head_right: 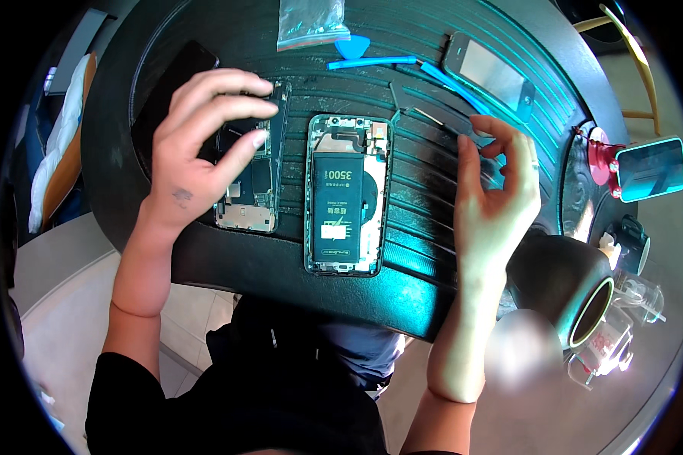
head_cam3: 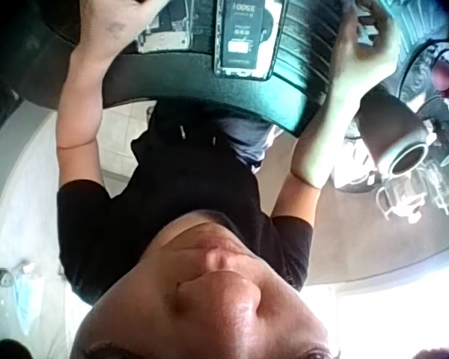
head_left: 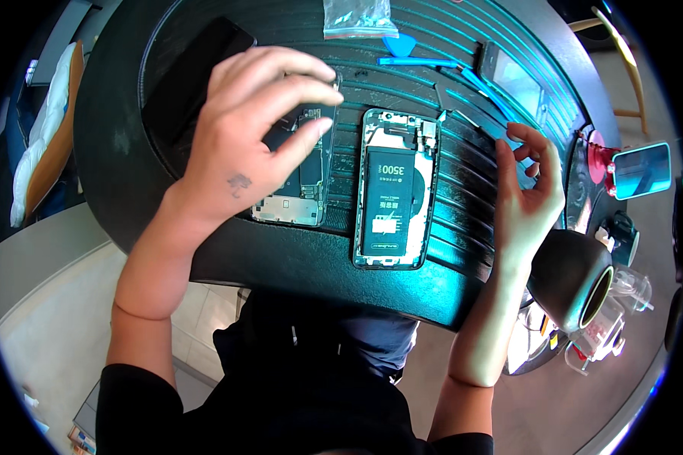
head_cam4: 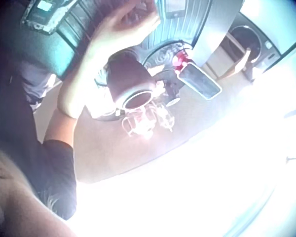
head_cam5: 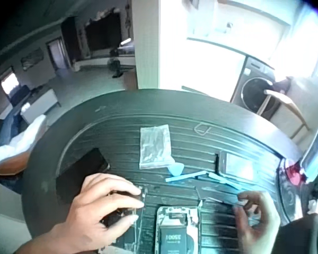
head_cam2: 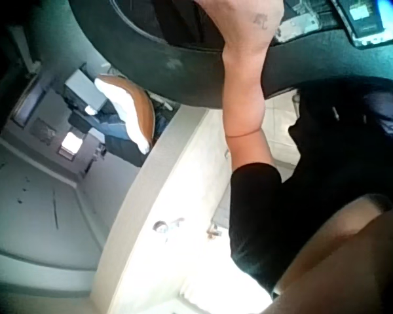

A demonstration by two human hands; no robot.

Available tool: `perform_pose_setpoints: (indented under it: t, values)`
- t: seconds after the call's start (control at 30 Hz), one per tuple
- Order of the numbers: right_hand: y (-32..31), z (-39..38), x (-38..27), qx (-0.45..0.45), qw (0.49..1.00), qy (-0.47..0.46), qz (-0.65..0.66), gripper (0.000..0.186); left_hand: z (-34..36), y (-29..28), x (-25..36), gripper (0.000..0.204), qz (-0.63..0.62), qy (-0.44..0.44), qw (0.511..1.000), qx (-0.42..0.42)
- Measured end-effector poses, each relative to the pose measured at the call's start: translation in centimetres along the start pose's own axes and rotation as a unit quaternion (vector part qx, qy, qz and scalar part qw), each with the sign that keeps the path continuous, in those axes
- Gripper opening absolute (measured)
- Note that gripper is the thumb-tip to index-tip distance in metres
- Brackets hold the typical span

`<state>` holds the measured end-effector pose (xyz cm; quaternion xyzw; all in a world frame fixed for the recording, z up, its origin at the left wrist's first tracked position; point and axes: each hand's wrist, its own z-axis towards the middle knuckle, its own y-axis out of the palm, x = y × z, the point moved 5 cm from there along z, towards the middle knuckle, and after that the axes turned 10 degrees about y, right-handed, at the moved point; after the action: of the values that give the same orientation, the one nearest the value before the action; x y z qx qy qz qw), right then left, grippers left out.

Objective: The person disassembles a smartphone on a workbench, removes the battery and internal components, and uses a screwdriver and plastic pry tool to separate parts. The person then reassembles the phone by reconnecting cables and securing components.

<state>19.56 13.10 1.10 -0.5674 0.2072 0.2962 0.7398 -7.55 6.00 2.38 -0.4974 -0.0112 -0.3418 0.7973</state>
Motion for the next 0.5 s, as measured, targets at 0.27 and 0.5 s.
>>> perform_pose_setpoints:
  t: [0.27,0.5]
  values:
    - [-0.5,1.1,1.4,-0.082,0.995,-0.019,-0.053,0.015,0.5,-0.2,0.5,0.018,0.031,0.039,0.999,0.018]
    - [-1.3,1.6,3.9,0.009,0.973,0.087,0.216,0.004,0.5,0.3,0.1,0.018,0.018,0.037,0.999,0.013]
